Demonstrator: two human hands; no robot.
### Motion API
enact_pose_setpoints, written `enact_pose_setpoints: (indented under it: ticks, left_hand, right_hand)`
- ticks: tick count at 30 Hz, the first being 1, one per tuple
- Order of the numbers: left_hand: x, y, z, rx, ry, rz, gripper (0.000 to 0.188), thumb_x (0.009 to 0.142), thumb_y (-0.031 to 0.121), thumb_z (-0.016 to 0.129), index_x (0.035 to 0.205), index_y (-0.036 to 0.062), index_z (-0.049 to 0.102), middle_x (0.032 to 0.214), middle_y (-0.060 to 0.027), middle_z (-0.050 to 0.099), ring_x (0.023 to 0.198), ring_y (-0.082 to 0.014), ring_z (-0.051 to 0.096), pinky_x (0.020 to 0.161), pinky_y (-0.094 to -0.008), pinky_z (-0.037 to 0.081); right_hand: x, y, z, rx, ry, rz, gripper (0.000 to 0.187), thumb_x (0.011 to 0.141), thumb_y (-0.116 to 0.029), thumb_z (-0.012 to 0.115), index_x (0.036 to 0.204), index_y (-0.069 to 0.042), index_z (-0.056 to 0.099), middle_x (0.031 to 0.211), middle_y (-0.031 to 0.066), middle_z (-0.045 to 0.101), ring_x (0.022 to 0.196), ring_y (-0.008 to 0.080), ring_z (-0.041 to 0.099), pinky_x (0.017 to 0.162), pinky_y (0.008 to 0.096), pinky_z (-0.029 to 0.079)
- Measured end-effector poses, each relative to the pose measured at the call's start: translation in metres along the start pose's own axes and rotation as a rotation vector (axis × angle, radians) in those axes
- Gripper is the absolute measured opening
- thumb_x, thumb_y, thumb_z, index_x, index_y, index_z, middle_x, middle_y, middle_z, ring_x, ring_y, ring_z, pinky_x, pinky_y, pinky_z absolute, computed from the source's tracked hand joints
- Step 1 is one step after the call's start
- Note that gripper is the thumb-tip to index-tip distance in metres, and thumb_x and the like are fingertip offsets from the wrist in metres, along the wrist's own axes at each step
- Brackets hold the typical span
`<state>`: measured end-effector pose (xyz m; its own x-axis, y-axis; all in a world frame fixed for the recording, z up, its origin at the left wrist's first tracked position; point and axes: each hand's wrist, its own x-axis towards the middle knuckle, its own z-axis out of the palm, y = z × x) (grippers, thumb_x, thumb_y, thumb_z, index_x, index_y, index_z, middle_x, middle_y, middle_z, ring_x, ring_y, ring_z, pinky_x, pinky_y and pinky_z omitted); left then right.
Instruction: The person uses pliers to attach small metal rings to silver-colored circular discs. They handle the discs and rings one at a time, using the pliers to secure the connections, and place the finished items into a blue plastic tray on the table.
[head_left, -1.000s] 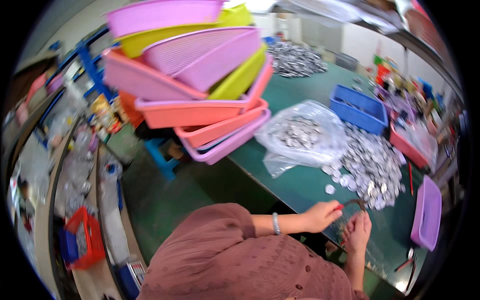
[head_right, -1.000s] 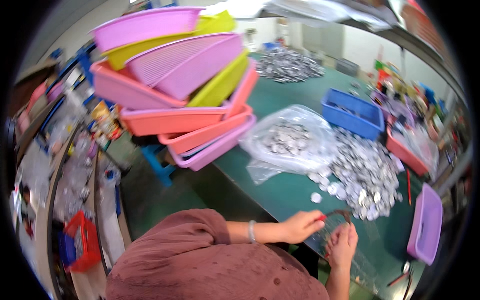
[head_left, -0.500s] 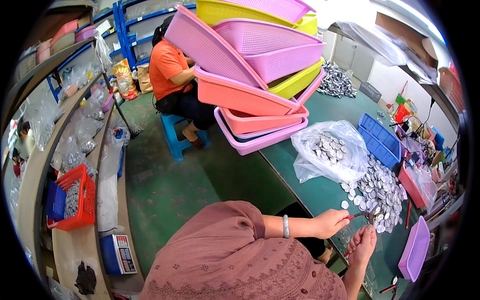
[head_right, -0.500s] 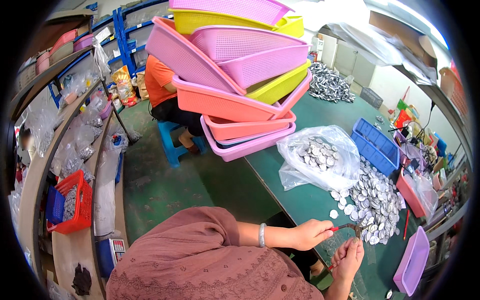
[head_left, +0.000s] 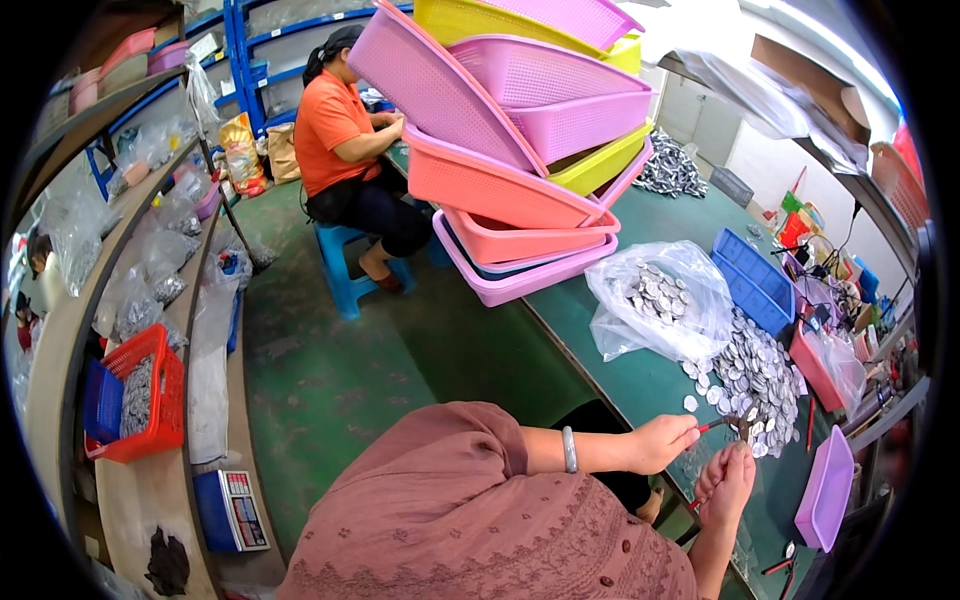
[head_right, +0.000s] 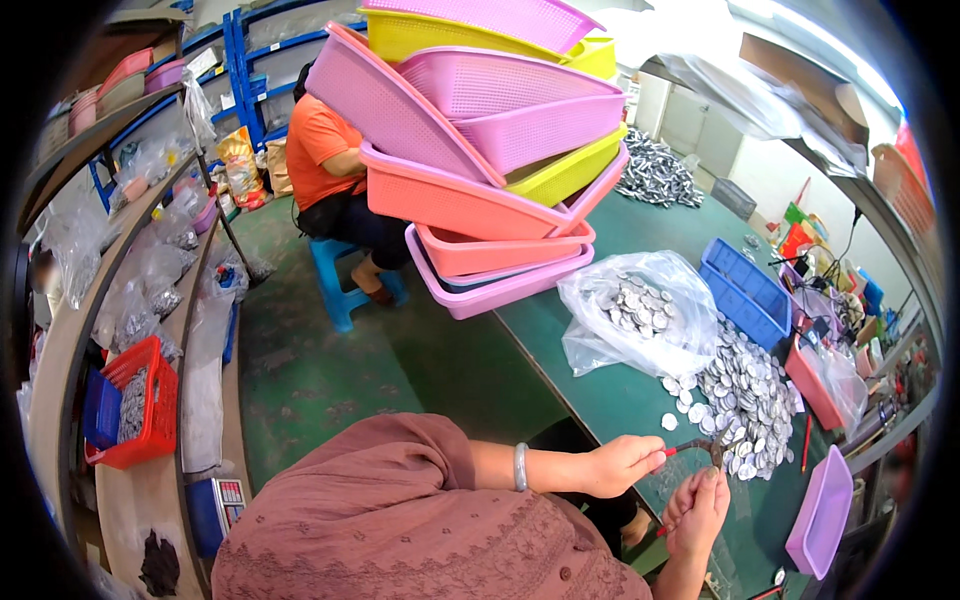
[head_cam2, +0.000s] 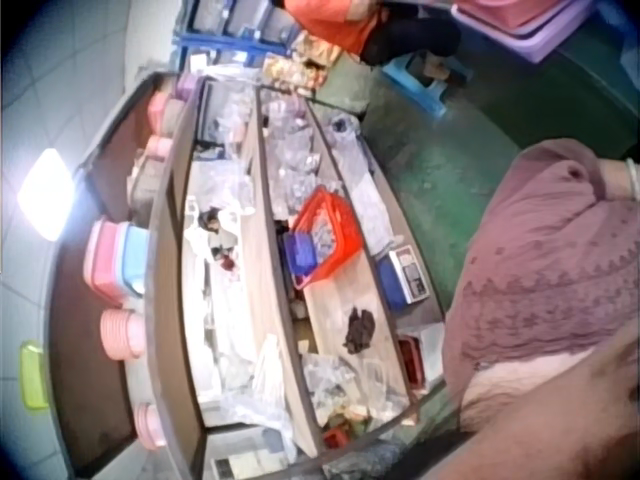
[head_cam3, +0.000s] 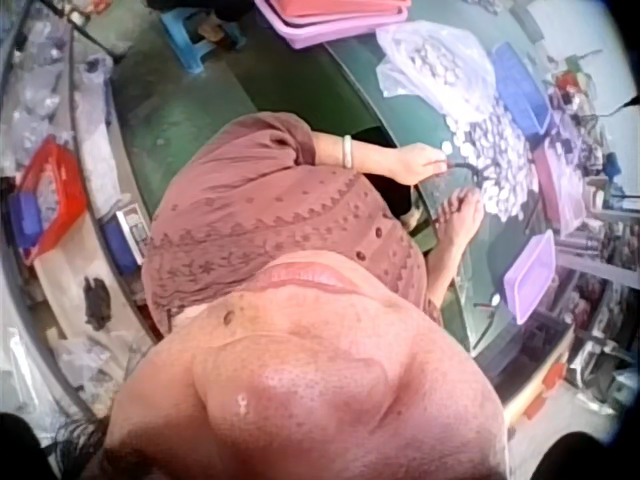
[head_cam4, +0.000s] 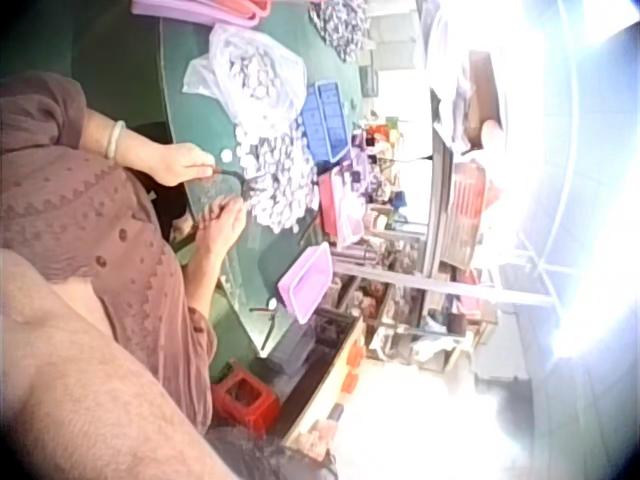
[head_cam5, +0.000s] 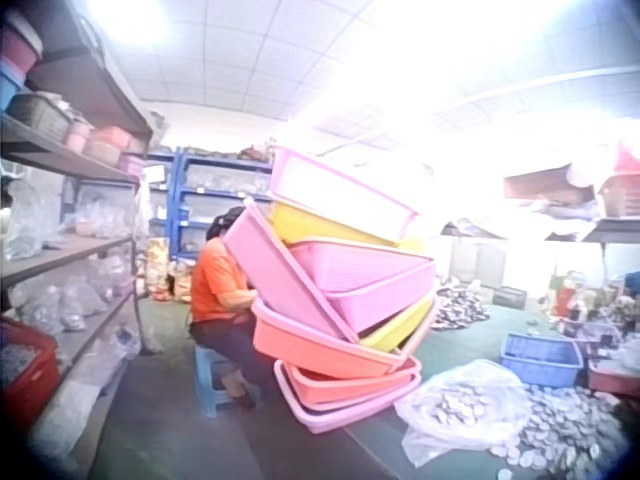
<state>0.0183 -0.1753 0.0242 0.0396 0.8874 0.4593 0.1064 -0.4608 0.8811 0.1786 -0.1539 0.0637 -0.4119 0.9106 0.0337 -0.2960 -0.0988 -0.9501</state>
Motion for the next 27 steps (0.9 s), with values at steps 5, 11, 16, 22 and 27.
enact_pose_setpoints:
  ticks: [5,11,16,22,27]
  left_hand:
    - [-0.002,0.017,0.001,-0.333,-0.135,-0.286,0.024,0.092,0.022,0.038,0.075,0.0056,0.044,0.059,-0.0002,0.04,0.051,-0.0105,0.037,0.047,-0.0239,0.032]
    - [-0.005,0.049,0.0,-0.782,-0.338,-0.675,0.022,0.092,0.026,0.038,0.075,0.0119,0.038,0.057,0.0049,0.03,0.042,-0.0038,0.021,0.035,-0.0195,0.017]
    - [-0.006,0.052,-0.001,-1.103,-0.528,-0.73,0.022,0.093,0.028,0.036,0.076,0.0134,0.037,0.054,0.0059,0.027,0.04,-0.0034,0.02,0.035,-0.0186,0.015]
    - [0.0,0.051,0.005,-1.024,-0.508,-0.686,0.026,0.094,0.029,0.036,0.075,0.0119,0.038,0.053,0.0053,0.025,0.041,-0.0044,0.02,0.036,-0.0188,0.017]
    - [0.01,0.039,0.021,-0.548,-0.306,-0.449,0.028,0.094,0.028,0.036,0.074,0.0092,0.039,0.054,0.0026,0.036,0.043,-0.0061,0.031,0.038,-0.0203,0.027]
  right_hand:
    - [-0.004,-0.004,-0.005,-0.016,0.012,0.044,0.027,0.093,-0.03,0.036,0.073,-0.012,0.036,0.048,-0.0018,0.029,0.032,0.0057,0.022,0.026,0.0202,0.016]
    - [-0.013,-0.013,-0.015,-0.024,-0.037,0.06,0.029,0.093,-0.033,0.037,0.073,-0.012,0.035,0.048,-0.0016,0.028,0.033,0.0058,0.022,0.027,0.0205,0.016]
    - [-0.017,-0.023,-0.015,0.002,-0.153,0.021,0.031,0.091,-0.036,0.039,0.074,-0.01,0.035,0.048,-0.0008,0.029,0.035,0.006,0.023,0.03,0.0213,0.018]
    - [-0.015,-0.021,-0.024,-0.043,-0.124,-0.027,0.03,0.092,-0.035,0.037,0.075,-0.01,0.034,0.049,-0.0014,0.028,0.035,0.0052,0.022,0.029,0.0202,0.017]
    - [-0.004,-0.018,-0.016,-0.096,0.008,-0.096,0.026,0.093,-0.032,0.037,0.078,-0.011,0.035,0.049,-0.0025,0.029,0.036,0.0041,0.023,0.03,0.0195,0.018]
